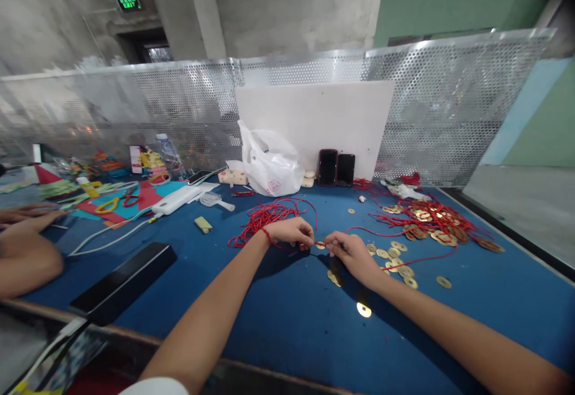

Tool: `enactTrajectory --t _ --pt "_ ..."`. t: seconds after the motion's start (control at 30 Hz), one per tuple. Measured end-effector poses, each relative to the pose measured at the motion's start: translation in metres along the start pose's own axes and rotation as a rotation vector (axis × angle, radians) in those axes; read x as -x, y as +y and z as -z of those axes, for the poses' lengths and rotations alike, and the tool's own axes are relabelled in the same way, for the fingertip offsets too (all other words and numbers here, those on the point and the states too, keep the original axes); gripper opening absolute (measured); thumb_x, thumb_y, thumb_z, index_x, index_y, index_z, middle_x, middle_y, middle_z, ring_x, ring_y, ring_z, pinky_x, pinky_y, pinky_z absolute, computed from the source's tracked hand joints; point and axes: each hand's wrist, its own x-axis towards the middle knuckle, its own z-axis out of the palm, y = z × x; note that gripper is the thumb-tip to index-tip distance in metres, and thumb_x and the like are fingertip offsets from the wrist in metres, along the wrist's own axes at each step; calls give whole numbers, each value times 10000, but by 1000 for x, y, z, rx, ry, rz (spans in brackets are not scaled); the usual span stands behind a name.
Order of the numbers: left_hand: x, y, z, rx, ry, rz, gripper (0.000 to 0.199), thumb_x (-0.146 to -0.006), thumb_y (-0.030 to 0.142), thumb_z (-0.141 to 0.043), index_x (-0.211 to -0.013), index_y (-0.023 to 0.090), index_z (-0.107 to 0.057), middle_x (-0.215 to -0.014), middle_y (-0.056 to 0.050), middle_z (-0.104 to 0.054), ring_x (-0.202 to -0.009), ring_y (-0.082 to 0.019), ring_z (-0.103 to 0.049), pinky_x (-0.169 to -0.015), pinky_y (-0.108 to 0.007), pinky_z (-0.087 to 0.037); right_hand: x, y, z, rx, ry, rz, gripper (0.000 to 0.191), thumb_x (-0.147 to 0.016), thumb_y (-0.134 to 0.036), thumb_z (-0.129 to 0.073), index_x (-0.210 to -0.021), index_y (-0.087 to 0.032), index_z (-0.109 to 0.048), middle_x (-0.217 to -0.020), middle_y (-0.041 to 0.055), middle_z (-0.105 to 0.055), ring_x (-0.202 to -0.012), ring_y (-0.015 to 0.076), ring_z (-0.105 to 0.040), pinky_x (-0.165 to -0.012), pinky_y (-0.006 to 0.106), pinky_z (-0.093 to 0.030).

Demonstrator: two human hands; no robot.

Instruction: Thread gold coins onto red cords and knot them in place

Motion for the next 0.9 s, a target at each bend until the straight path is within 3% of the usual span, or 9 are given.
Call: enactTrajectory --t 0.17,0.37,0.57,0.67,0.9 --pt "-1 1 1 -9 209 -29 150 -727 291 -560 -719 142 -579 -598 -2 -585 -564 -110 -554 -492 -193 -366 0 5 3 -39 104 1 142 -859 -278 -493 -933 -192 -579 -633 -22 -589 -597 135 -534 -607 246 -376" --pt "-12 -11 6 -124 627 -124 81 -703 197 -526 -639 151 -545 -569 7 -552 -560 -117 -530 -567 -226 -397 -2 10 7 -105 185 -20 144 -859 -272 -469 -974 -203 -522 -692 -12 -615 -663 150 -590 -645 262 -419" --pt "-6 -26 22 -287 1132 -34 99 -765 205 -508 -702 174 -577 -663 -19 -608 -662 -153 -561 -679 -263 -421 -4 14 11 -62 244 21 131 -864 -258 -446 -979 -211 -490 -680 -13 -618 -661 158 -591 -683 282 -421" --pt "-4 -38 33 -167 1374 14 83 -770 182 -504 -709 177 -559 -650 -10 -593 -642 -150 -577 -683 -263 -433 -3 12 13 -13 261 26 131 -882 -272 -425 -980 -213 -488 -689 -8 -620 -664 161 -584 -692 286 -414" --pt "0 -62 59 407 1856 82 128 -843 162 -424 -793 150 -542 -697 1 -544 -537 -94 -527 -516 -219 -422 -2 13 19 20 297 89 124 -879 -257 -430 -971 -211 -499 -682 -10 -598 -664 151 -555 -688 276 -400"
